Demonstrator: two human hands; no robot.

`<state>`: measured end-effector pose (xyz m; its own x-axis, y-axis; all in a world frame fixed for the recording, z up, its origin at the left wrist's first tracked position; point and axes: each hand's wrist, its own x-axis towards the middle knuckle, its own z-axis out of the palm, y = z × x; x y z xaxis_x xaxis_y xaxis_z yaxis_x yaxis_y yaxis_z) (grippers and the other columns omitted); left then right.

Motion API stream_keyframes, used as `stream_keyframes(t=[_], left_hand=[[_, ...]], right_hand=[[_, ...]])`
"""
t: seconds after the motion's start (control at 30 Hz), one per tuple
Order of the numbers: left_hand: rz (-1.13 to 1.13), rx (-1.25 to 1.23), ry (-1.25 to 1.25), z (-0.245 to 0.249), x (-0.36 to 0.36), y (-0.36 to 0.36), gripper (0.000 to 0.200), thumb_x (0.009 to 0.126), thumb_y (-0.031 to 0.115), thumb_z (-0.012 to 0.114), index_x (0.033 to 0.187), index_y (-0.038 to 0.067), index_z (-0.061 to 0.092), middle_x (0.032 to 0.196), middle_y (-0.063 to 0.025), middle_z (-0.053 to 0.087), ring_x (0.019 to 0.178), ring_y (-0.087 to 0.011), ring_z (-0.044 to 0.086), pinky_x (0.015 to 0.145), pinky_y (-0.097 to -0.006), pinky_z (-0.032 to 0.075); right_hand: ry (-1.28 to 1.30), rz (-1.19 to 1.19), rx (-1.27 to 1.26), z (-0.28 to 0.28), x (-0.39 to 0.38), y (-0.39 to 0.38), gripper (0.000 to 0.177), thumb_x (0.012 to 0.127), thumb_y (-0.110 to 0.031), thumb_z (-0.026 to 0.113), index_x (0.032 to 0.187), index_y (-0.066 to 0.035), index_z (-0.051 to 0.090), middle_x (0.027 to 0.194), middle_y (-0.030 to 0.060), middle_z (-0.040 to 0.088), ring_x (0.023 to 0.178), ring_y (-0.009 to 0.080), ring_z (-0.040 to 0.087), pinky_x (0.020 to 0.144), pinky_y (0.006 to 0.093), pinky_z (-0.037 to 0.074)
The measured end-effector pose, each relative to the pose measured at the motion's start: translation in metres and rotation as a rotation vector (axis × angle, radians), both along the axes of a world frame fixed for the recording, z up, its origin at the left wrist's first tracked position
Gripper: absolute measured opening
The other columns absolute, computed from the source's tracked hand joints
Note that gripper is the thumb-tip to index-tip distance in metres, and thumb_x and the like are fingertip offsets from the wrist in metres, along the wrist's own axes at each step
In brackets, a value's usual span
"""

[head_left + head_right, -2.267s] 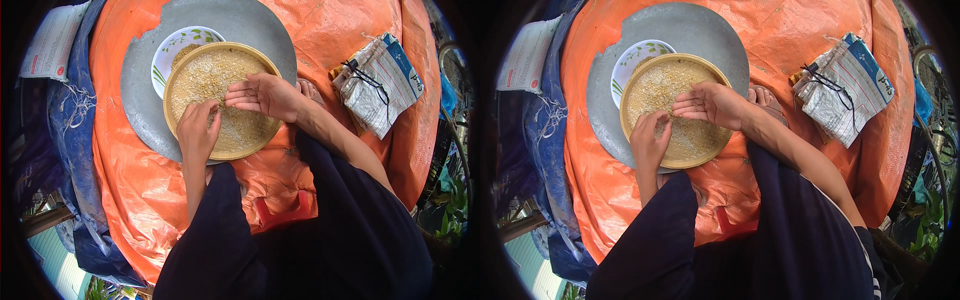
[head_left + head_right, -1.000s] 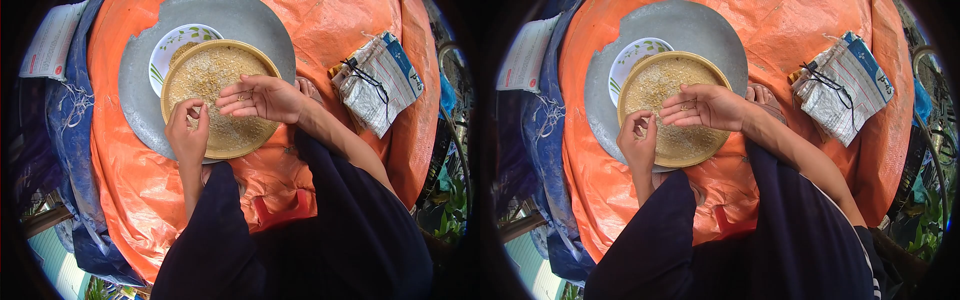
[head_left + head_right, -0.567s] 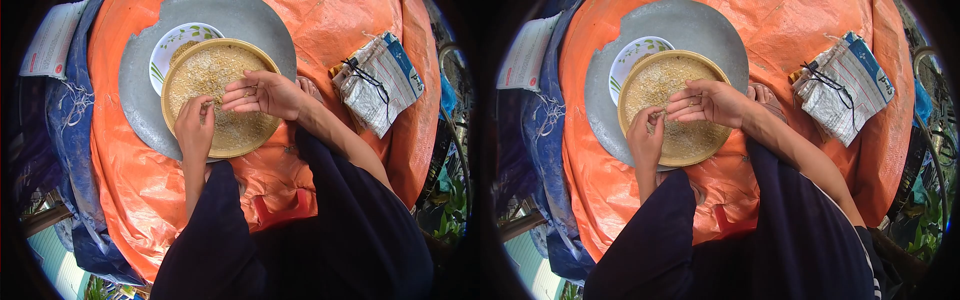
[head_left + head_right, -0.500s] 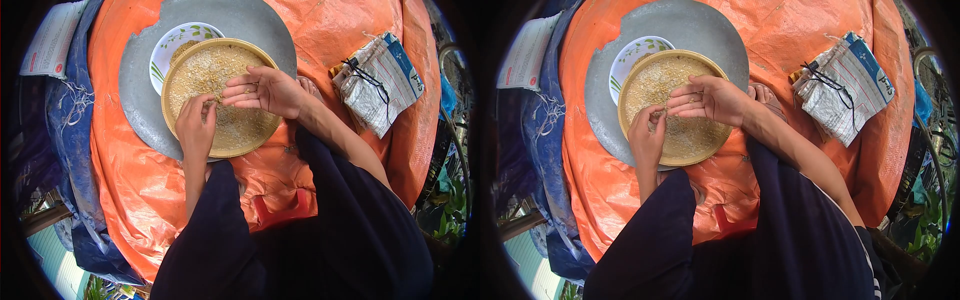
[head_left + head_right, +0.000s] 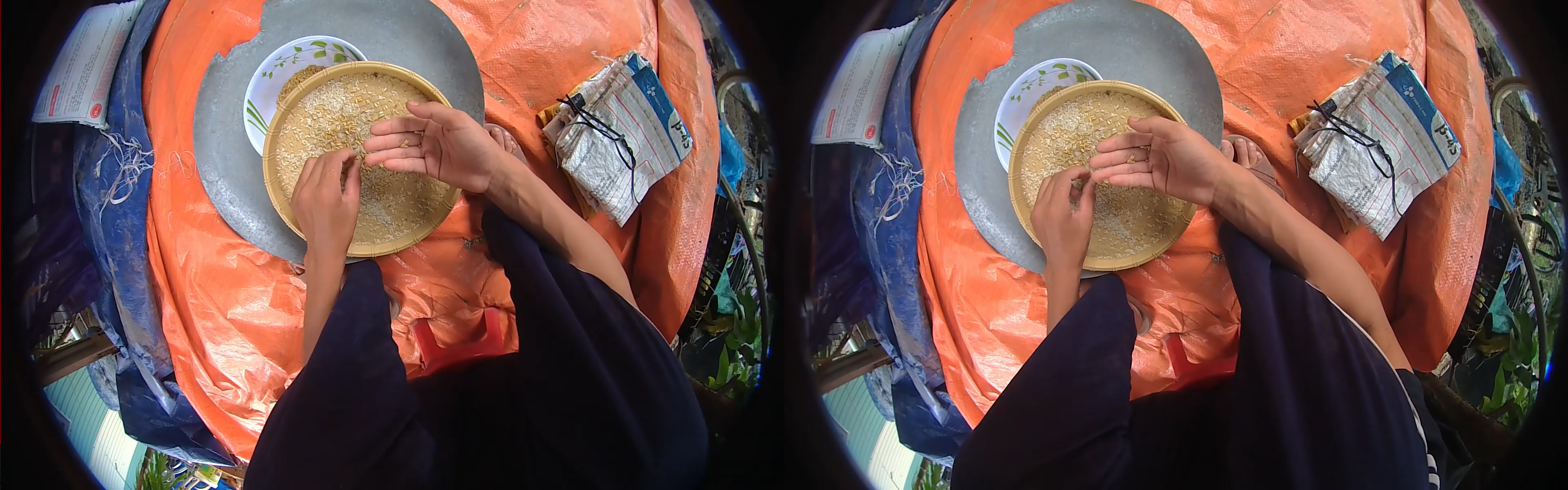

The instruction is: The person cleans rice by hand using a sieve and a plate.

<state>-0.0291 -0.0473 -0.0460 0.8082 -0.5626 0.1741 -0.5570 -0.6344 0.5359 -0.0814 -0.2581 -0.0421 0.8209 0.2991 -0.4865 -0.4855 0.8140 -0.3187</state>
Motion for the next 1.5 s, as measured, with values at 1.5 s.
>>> stream_keyframes(t=[1.5], left_hand=[[-0.002, -0.019, 0.035, 0.0028, 0.0007, -0.0029, 0.03, 0.078, -0.001, 0.069, 0.107, 0.005, 0.061, 0.086, -0.0086, 0.064, 0.077, -0.0231, 0.062, 0.071, -0.0364, 0.05]], right_hand=[[-0.028, 0.019, -0.035, -0.0014, -0.0004, -0.0009, 0.06, 0.103, -0.04, 0.041, 0.131, 0.012, 0.05, 0.125, 0.0246, 0.062, 0.117, 0.0307, 0.064, 0.103, 0.0378, 0.05]])
